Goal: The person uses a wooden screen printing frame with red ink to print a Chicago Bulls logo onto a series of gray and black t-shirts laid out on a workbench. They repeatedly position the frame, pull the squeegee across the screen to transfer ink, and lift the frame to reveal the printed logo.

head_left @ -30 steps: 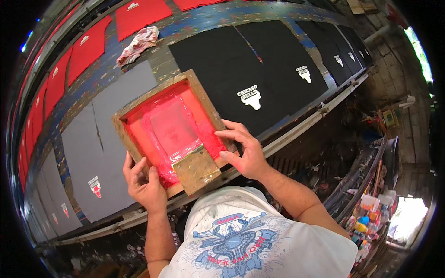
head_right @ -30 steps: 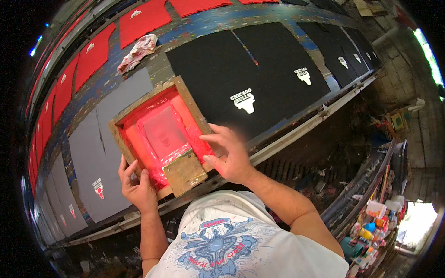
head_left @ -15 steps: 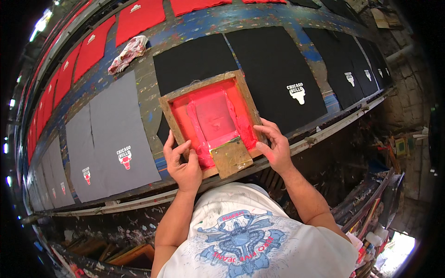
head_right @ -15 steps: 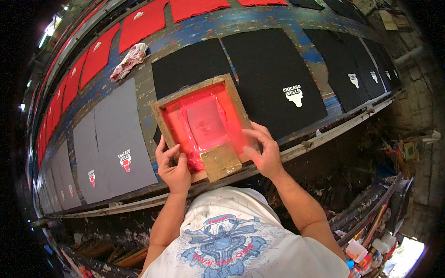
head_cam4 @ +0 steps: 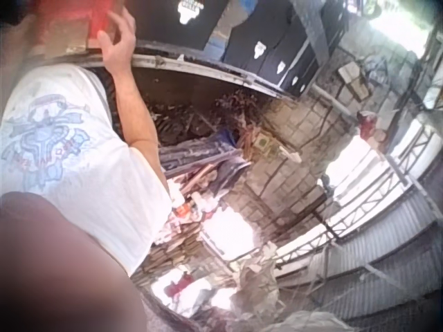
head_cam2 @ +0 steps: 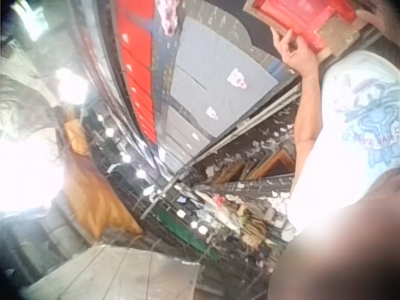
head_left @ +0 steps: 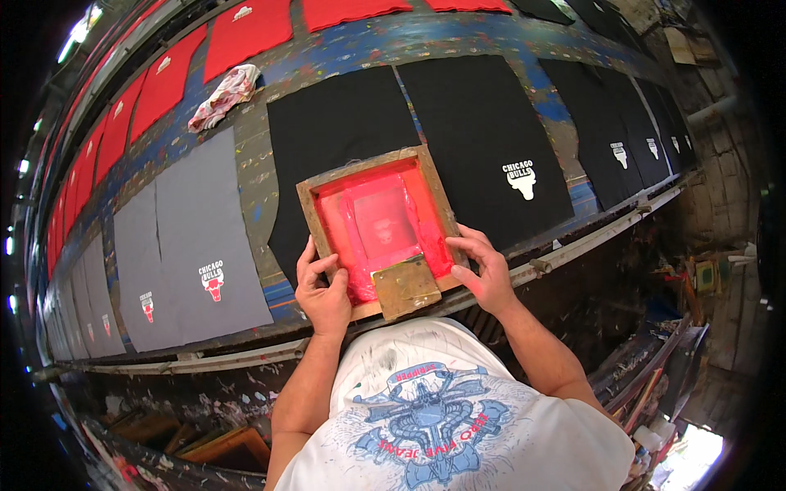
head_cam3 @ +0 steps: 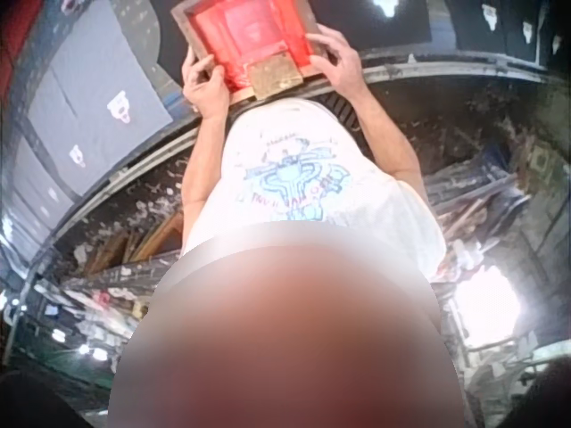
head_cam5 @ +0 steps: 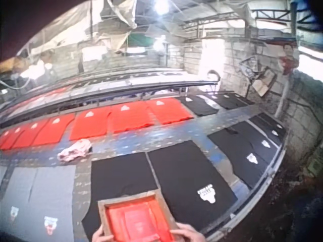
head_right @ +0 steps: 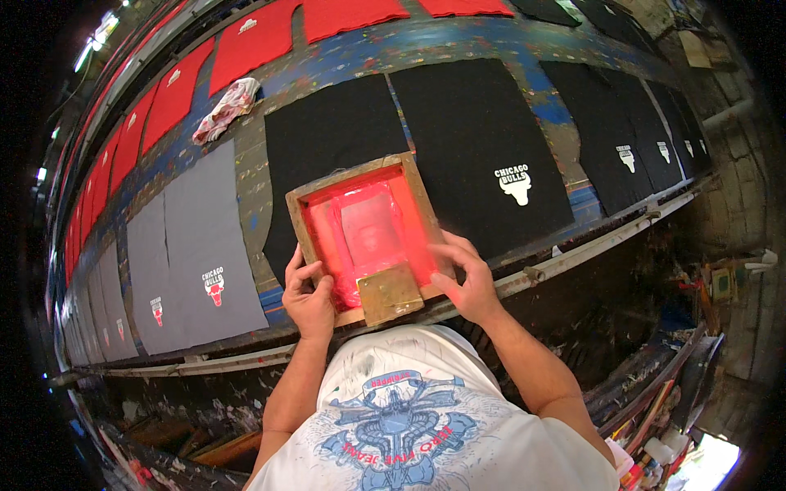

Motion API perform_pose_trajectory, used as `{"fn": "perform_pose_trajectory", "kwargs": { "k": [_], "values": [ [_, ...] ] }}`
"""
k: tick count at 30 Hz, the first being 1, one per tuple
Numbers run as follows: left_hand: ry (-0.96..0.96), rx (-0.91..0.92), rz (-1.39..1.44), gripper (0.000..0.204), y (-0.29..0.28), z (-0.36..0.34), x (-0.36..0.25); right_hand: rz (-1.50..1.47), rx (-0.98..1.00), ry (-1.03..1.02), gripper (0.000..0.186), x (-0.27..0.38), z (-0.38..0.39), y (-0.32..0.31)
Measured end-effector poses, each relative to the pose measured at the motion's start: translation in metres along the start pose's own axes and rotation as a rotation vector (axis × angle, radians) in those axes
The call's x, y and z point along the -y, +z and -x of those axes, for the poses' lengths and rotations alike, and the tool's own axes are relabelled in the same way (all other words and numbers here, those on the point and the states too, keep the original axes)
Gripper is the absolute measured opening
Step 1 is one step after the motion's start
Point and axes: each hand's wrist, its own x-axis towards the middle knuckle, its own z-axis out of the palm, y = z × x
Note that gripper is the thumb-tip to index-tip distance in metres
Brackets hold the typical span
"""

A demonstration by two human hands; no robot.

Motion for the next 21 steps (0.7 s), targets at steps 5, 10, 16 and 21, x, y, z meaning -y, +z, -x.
{"fn": "perform_pose_trajectory", "kwargs": {
  "k": [5,10,16,21],
  "values": [
    [-0.022,-0.008,0.039,0.025,0.002,0.001,0.003,-0.019,0.02,0.027,0.05,0.003,-0.001,-0.003],
    [-0.049,-0.022,0.038,0.026,0.0,0.003,0.006,0.008,0.038,0.024,0.051,0.004,-0.001,-0.005],
    [-0.054,-0.02,0.053,0.026,0.001,0.005,0.007,0.0,0.04,0.015,0.051,0.002,-0.003,-0.006],
    [-0.038,-0.016,0.032,0.025,0.001,0.004,0.009,0.32,-0.039,-0.059,0.054,0.019,-0.005,0.001]
  ]
}}
